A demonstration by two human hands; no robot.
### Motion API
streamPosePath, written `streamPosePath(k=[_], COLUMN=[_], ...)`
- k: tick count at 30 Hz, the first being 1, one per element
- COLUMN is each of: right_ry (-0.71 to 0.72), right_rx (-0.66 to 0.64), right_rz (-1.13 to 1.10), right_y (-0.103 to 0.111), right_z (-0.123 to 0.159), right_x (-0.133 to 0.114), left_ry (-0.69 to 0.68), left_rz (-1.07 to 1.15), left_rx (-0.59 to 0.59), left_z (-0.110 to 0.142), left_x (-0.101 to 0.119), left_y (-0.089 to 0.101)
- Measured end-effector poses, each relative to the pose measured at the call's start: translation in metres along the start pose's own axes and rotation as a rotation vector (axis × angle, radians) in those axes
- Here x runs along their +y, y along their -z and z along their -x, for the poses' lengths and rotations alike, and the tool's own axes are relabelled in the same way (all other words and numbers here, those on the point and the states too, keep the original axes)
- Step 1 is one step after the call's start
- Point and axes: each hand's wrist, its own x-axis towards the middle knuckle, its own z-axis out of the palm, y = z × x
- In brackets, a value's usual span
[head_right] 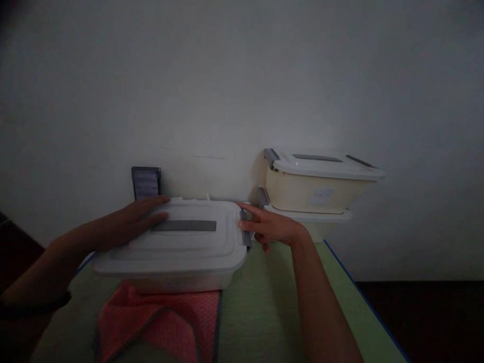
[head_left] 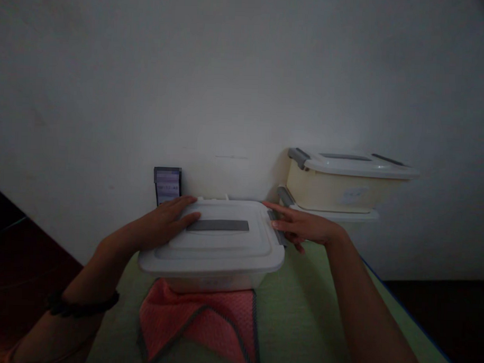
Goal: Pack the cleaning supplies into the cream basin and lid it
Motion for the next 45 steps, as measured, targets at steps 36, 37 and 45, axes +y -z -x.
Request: streamPosePath(k=[36,37,45], right_ry=[0.051,0.056,0.069], right_rx=[0.11,0.114,0.161], right_rz=[0.268,0.275,0.38], right_y=[-0.007,-0.007,-0.012], right_z=[-0.002,-0.001,0.003], right_x=[-0.005,-0.006,-0.015], left_ry=[-0.007,-0.013,-0.022], left_rz=[-0.014,-0.013,-0.023], left_rx=[-0.005,-0.002,0.038], left_z=[-0.001,-0.001,-0.002], left_x=[-0.002,-0.003,-0.009], left_y=[0.0,0.0,-0.004])
